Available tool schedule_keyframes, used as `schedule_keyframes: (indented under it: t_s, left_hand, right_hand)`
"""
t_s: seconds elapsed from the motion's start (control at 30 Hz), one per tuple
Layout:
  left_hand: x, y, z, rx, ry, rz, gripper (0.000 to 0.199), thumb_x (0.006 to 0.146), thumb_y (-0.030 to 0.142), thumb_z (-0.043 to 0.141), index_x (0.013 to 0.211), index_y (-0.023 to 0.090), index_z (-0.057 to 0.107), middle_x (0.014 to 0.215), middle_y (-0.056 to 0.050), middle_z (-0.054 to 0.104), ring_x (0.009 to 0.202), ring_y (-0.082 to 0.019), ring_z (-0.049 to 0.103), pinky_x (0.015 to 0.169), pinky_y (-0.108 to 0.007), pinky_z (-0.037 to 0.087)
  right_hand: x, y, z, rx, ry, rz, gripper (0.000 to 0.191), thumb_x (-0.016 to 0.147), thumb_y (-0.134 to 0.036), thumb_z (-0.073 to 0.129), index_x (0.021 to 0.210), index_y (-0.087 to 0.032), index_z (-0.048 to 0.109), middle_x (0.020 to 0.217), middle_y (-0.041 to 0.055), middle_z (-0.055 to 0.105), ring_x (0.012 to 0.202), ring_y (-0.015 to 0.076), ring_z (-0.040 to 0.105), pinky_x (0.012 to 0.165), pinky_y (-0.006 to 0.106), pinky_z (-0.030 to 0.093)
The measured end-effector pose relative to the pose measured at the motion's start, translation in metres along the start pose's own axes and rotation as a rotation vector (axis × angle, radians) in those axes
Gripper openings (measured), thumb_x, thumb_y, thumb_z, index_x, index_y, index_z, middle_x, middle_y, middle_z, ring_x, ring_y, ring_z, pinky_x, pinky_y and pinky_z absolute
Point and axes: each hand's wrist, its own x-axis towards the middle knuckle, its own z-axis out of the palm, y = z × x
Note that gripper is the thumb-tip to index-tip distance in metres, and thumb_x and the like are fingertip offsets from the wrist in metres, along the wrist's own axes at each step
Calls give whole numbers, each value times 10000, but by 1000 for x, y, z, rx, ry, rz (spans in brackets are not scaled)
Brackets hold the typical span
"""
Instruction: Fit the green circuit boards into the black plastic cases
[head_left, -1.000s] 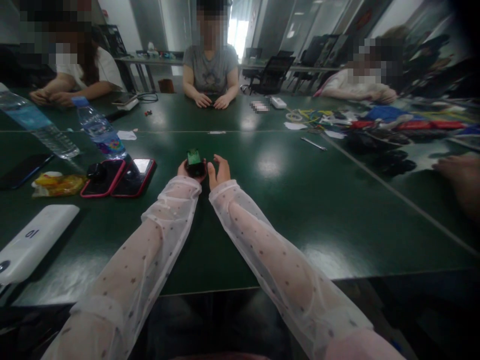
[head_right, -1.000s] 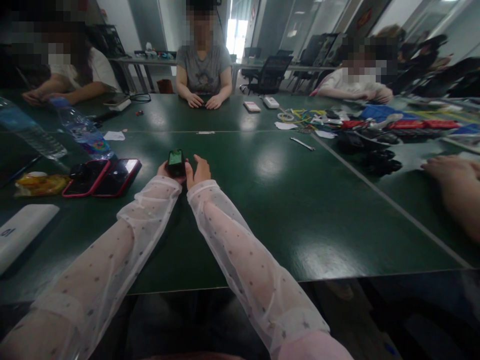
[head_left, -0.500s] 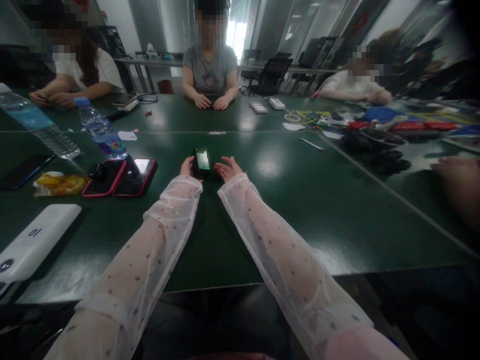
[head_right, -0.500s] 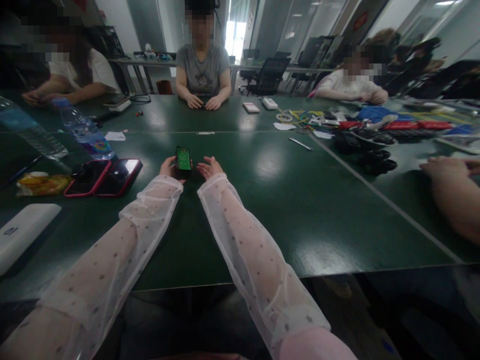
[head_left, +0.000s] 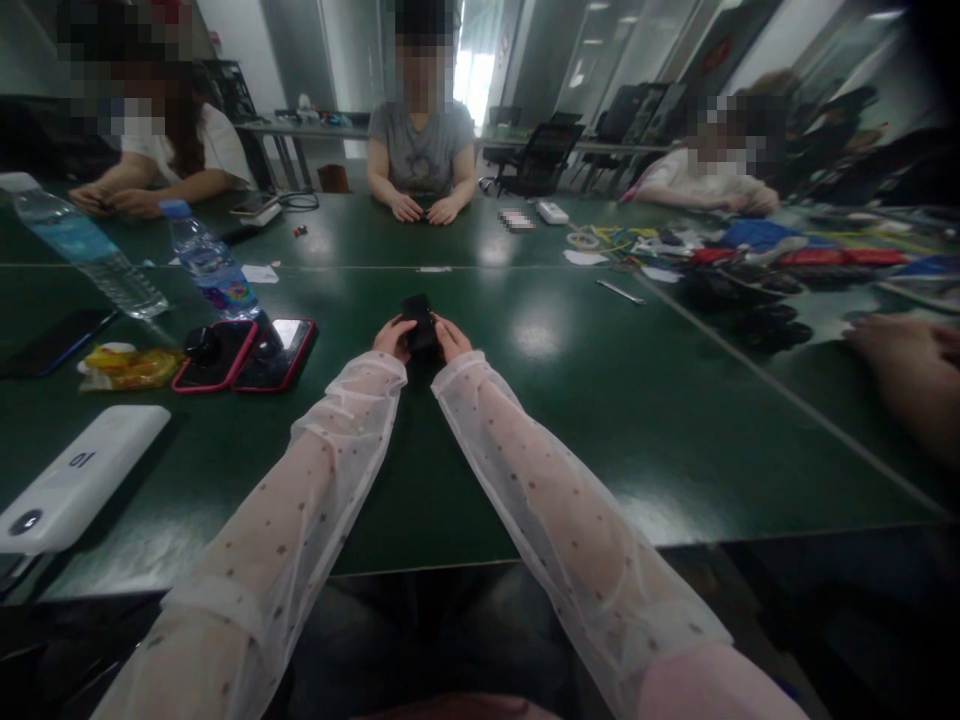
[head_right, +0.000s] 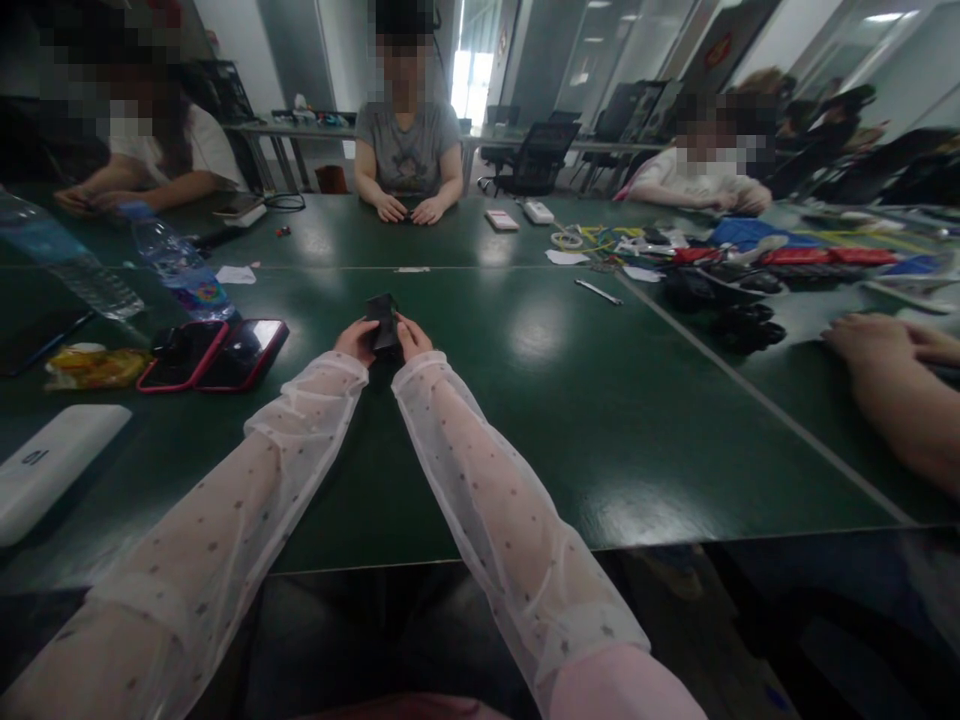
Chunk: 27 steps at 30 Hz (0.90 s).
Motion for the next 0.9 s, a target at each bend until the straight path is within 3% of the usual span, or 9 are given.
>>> schedule_keyframes:
  t_s: [0.1,0.33,0.5,0.67,0.9]
  left_hand:
    - [0,-3,3,79,70,65,389,720,106,779,1085,189,677,827,-13,727,737,-160,705,776,-290,562]
    - [12,-14,-2,196,-14,258,395,746,119,790,1122,194,693,1005,-52,741,1055,-219,708,952,-331,549]
    - [-2,-12,-3,344,-21,380,396,680,199,881,1047,208,732,1126,-82,741,1208,-277,647,995,-345,534]
    - [-17,-8,1,453,-2,436,408,676,248,888,1057,215,744,1099,-74,745,1158,-263,666,981,-320,525]
    - [-21,-5,2,499,86,440,370,672,258,880,1013,206,747,942,-64,737,1010,-227,682,903,-268,502]
  right_hand:
    - [2,0,-1,40,7,45,328,856,-410,674,1083,-180,725,1185,90,728,1177,210,657,1107,464,468]
    - [5,8,-5,174,20,96,346,850,-469,690,1091,-221,706,1099,47,743,1027,181,705,1034,422,528]
    - [5,8,-8,177,28,153,292,832,-446,710,1028,-232,675,987,3,728,933,162,708,982,383,544]
    - [2,2,-1,114,113,212,209,863,-371,667,1022,-243,618,904,-19,691,845,152,696,917,373,562]
    - [-1,-4,4,10,136,206,213,880,-434,640,977,-250,595,841,-23,662,814,165,689,903,400,562]
